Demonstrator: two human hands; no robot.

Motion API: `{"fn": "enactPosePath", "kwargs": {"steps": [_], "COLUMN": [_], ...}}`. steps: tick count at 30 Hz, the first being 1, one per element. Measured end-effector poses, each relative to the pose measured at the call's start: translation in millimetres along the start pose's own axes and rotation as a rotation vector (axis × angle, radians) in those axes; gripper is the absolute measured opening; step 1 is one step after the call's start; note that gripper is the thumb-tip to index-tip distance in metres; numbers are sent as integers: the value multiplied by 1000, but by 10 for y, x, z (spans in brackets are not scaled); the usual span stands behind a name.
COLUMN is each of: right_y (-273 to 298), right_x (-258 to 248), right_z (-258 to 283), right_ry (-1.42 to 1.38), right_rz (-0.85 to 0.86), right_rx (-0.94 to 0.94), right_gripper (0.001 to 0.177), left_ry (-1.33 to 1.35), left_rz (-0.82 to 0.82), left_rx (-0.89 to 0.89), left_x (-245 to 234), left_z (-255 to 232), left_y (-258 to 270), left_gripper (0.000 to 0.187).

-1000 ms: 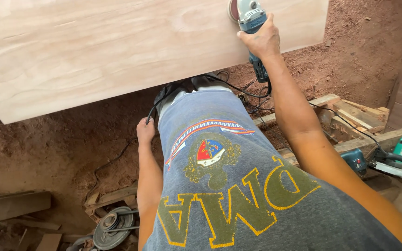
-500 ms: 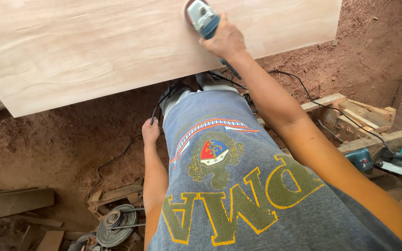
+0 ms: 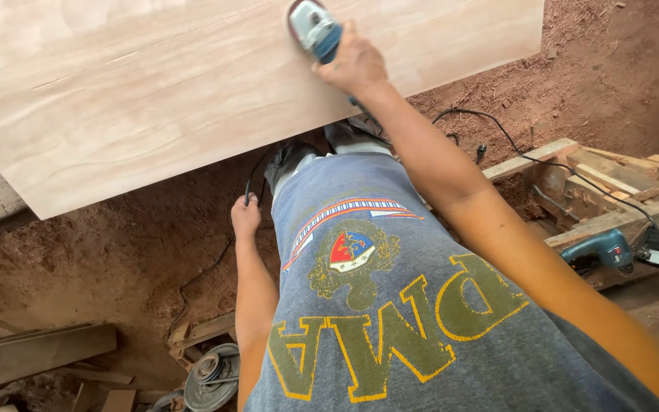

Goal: The person uses an electric sander to smooth the surface of a large wooden plank resting on a workbench. They move the sander across the wood in various directions while holding the plank steady with their left hand.

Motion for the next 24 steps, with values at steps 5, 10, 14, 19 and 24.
{"fn": "enactPosePath", "kwargs": {"steps": [5,10,14,19,24], "right_y": [12,38,29,167,210], "right_x": [-491,-975,-1248,-1546,-1487], "right_z": [-569,-1111,-1756,-2054,-2419], "right_ry": [-71,-155,-218,-446,-445], "right_rz": [-126,-247,-312,-476,-517], "right_rx": [78,152,253,424,401], "right_gripper": [75,87,65,59,61], "left_ry": [-48,-123,-93,-34,-59], "left_rz": [9,27,3,8,10], "left_rx": [86,143,149,97,85], "left_x": [73,151,123,48,54], "left_z": [-33,-80,-152,-71,152], "left_y": [-17,-24,-12,19,-9], "left_gripper": [25,26,25,25,24]}}
Point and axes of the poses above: each hand's wrist, its own y-axis away from the middle knuckle, its own x-axis out of the palm, z = x × y, the point moved 3 cm from there along -y, towards the middle knuckle, and after that the axes turned 10 degrees about -y, right-handed, at the moved point
